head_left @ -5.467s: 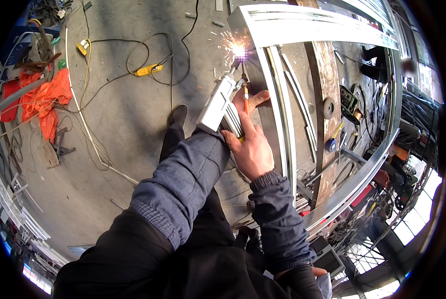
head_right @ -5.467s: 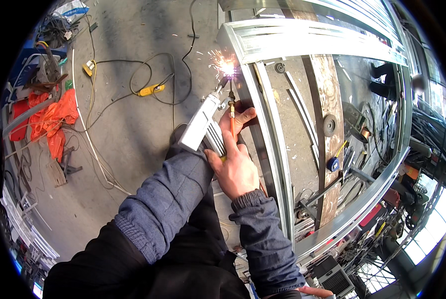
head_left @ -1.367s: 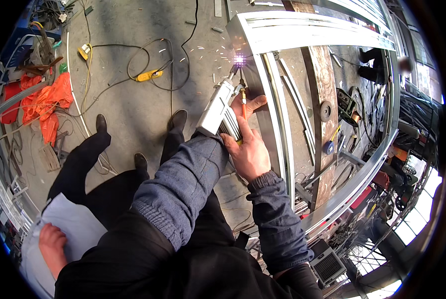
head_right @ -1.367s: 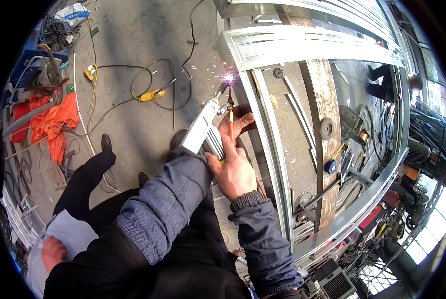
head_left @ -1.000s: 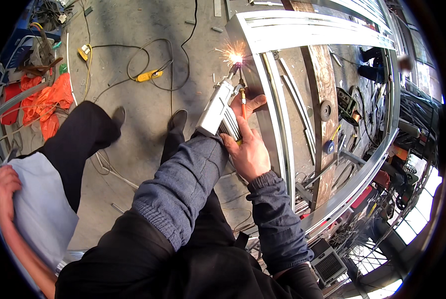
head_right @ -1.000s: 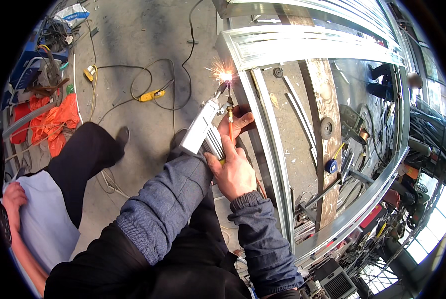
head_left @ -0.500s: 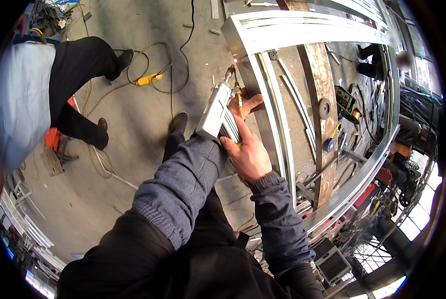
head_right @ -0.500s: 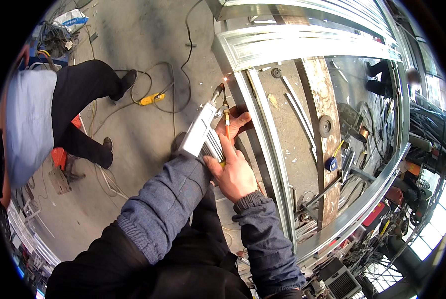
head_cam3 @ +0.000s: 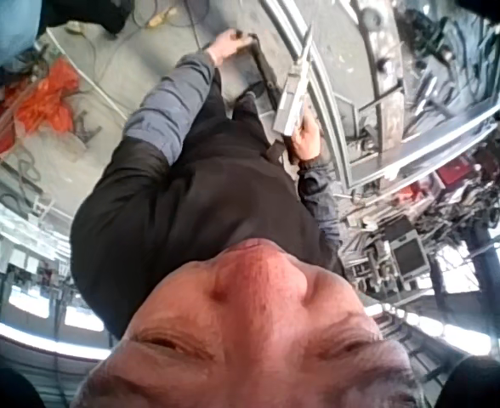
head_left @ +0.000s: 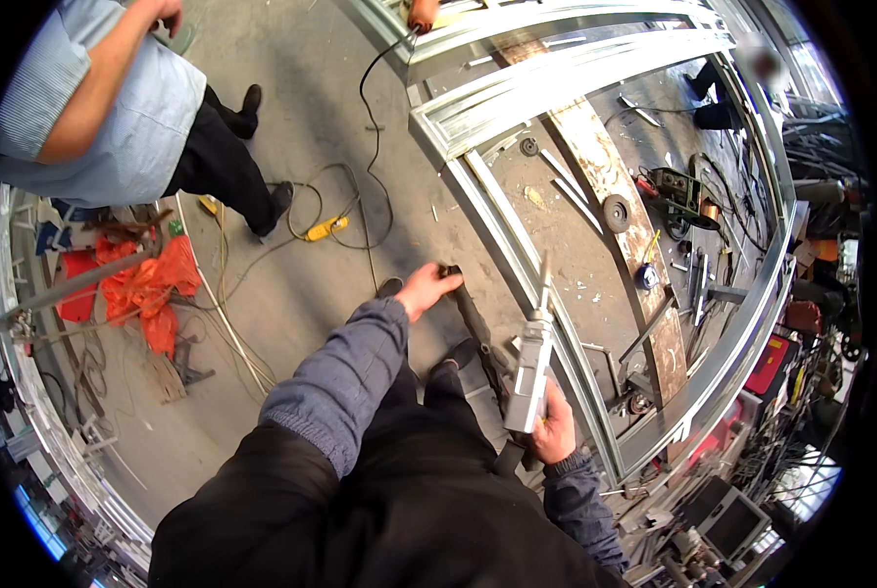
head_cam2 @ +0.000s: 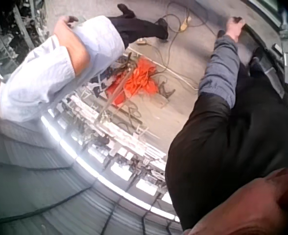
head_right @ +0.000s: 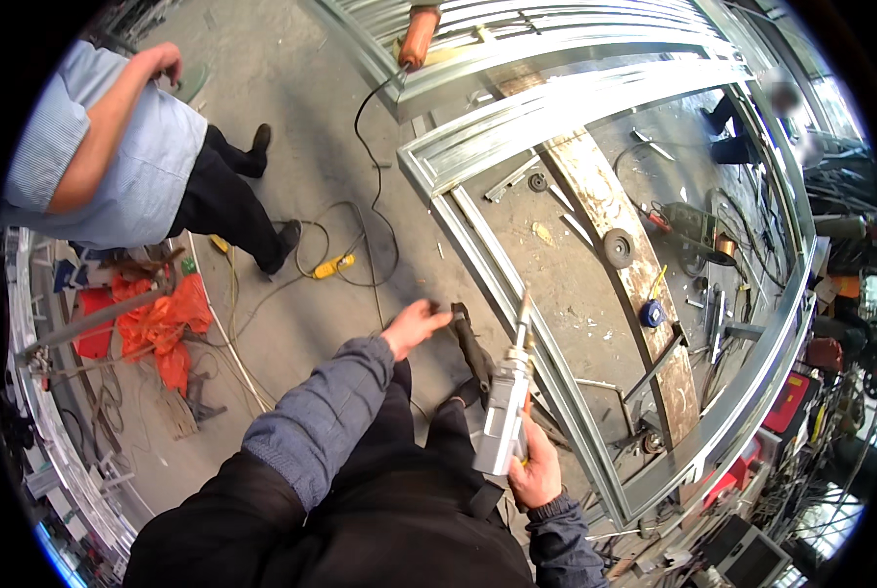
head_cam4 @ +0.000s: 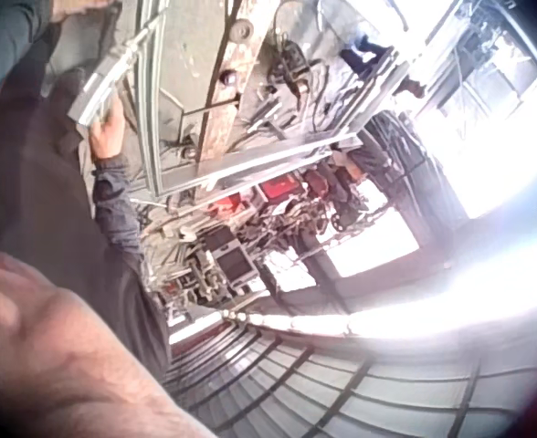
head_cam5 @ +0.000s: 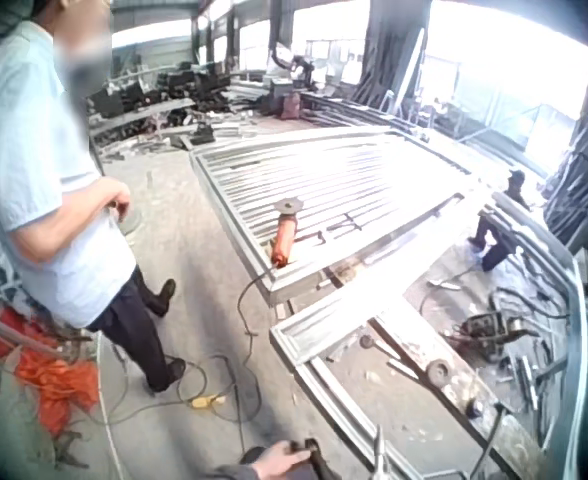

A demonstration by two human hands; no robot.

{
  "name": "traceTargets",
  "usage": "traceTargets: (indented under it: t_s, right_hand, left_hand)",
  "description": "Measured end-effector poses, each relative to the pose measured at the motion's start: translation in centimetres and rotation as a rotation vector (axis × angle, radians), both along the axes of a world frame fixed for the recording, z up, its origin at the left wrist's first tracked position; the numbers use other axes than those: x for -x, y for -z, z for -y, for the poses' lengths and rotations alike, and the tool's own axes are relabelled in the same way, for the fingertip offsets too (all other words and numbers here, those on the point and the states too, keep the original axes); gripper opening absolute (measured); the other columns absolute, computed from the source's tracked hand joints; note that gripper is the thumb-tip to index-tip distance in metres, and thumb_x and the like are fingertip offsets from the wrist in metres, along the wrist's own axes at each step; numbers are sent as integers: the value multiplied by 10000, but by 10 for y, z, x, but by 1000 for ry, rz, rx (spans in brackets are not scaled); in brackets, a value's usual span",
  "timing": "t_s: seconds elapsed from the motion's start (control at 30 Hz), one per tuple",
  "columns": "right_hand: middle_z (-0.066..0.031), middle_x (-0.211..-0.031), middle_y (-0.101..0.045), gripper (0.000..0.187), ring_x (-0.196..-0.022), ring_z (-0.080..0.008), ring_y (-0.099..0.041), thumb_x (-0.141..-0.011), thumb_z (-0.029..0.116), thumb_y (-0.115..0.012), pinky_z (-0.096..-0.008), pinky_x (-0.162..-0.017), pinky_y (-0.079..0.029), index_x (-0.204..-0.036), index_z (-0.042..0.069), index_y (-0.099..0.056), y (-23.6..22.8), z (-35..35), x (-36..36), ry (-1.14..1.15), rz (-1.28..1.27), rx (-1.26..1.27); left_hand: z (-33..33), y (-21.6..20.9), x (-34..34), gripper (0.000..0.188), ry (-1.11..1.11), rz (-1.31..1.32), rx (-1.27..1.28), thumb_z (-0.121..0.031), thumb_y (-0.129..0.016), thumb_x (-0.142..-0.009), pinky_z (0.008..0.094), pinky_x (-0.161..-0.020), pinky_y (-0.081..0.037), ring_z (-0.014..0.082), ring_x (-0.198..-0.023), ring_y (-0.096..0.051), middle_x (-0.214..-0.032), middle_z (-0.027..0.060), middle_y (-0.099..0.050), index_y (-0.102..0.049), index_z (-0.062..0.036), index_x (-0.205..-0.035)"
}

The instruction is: The person welds joints on a rectangular metal frame using a handheld welding torch, then flips the frame to weld additional seams. Another person assists by holding and positioning a larger metal grate structure nearby.

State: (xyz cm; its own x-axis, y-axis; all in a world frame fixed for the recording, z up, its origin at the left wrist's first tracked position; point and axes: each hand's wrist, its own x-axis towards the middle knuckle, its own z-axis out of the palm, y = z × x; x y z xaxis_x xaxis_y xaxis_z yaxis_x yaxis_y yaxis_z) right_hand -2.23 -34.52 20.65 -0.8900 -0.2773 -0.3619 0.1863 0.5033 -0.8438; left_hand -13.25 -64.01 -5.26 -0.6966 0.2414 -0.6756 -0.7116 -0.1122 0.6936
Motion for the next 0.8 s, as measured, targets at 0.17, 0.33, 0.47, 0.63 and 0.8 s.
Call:
traceTargets:
  t_s: [0.17,0.33,0.47,0.63,0.8]
  right_hand:
    - [-43,-997,-641,876,-791,-148,-682,-923,619,-760,-307,-700,-569,-1493,-1,-518,21,-79,-77,494,24,257]
    - [-39,-995,-597,1023,-774,-176,-681,-851,727,-800,-361,-651,-591,-1463,-27,-479,5,-122,-110,897,-168,452]
    - [-17,-990,-573,783,-747,-154,-657,-955,584,-780,-350,-644,-573,-1427,26,-497,-21,-151,-124,1239,-352,439]
    - [7,-998,-610,574,-776,-136,-663,-1075,513,-644,-342,-708,-581,-1443,91,-518,-43,-184,-163,1449,-557,705]
    - [-17,-943,-652,463,-797,-177,-640,-1081,570,-577,-381,-759,-561,-1246,142,-639,-31,-202,-227,1664,-641,984]
  left_hand:
    - [122,61,-172,788,-8,222,516,-393,-863,-911,371,-830,-559,231,-1026,-680,-1228,171,-716,-555,67,-1472]
    - [230,12,-276,684,149,500,801,-408,-870,-884,490,-909,-588,365,-998,-745,-1130,243,-776,-681,103,-1298]
    - [240,-31,-228,709,241,583,805,-452,-861,-884,461,-907,-592,338,-1007,-745,-1144,240,-766,-679,92,-1299]
    - [168,-65,-68,746,586,-120,936,-421,-825,-880,421,-1049,-551,346,-1213,-707,-1306,254,-724,-614,61,-1410]
    - [10,-150,36,615,869,-935,835,-290,-806,-907,437,-1111,-509,373,-1304,-619,-1404,188,-640,-588,-51,-1430]
